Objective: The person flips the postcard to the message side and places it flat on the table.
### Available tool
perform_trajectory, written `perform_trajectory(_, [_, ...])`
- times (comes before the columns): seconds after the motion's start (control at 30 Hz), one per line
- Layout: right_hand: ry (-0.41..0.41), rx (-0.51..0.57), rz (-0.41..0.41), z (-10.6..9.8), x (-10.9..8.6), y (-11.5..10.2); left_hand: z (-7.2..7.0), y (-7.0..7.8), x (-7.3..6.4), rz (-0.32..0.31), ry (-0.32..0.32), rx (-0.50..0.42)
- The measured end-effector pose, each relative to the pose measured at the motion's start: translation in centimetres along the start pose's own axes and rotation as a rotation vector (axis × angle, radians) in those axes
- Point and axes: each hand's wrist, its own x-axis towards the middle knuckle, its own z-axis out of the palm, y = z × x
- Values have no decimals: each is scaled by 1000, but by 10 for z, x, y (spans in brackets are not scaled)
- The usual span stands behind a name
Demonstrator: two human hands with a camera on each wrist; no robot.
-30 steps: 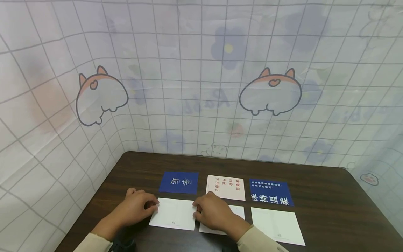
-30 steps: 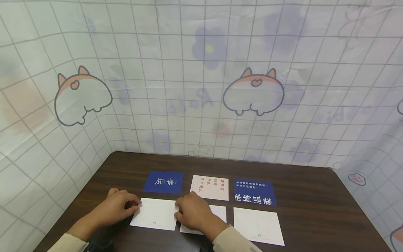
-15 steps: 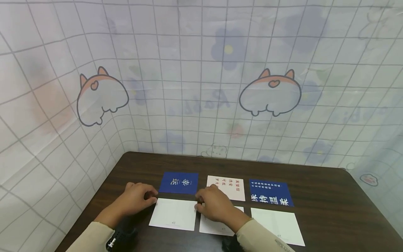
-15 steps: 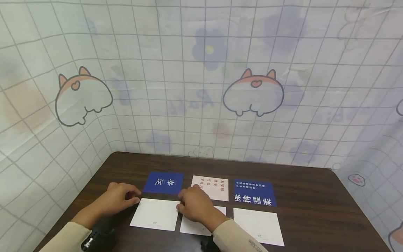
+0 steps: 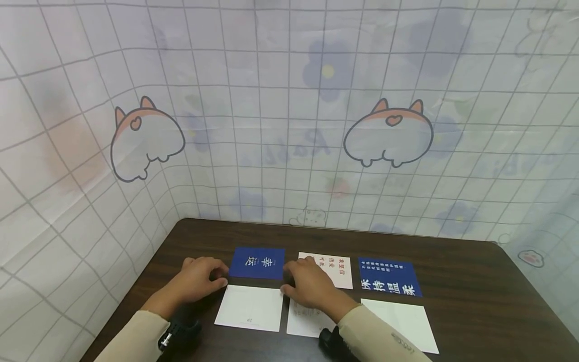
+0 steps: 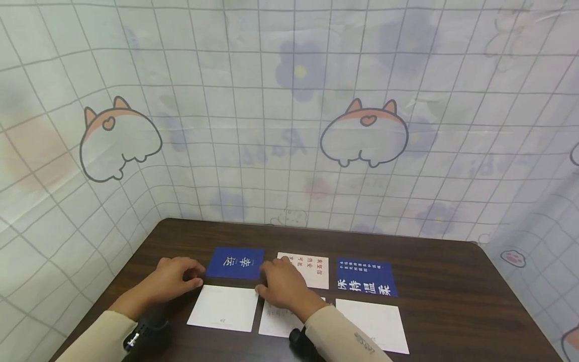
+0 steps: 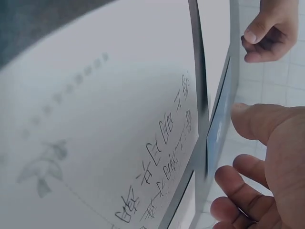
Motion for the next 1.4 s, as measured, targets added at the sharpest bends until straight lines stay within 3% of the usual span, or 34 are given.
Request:
perform_trajectory(0.27, [-17,-6,21,-1,5,1,0,0,7,-4,29,40])
perform_trajectory(0.9, [-26,14,43,-7,17,8,-7,-1,22,2,-2,22])
perform_trajectory(1.4, [-34,22,50,-4,32,13,-4,-4,40,-78,-58,-4])
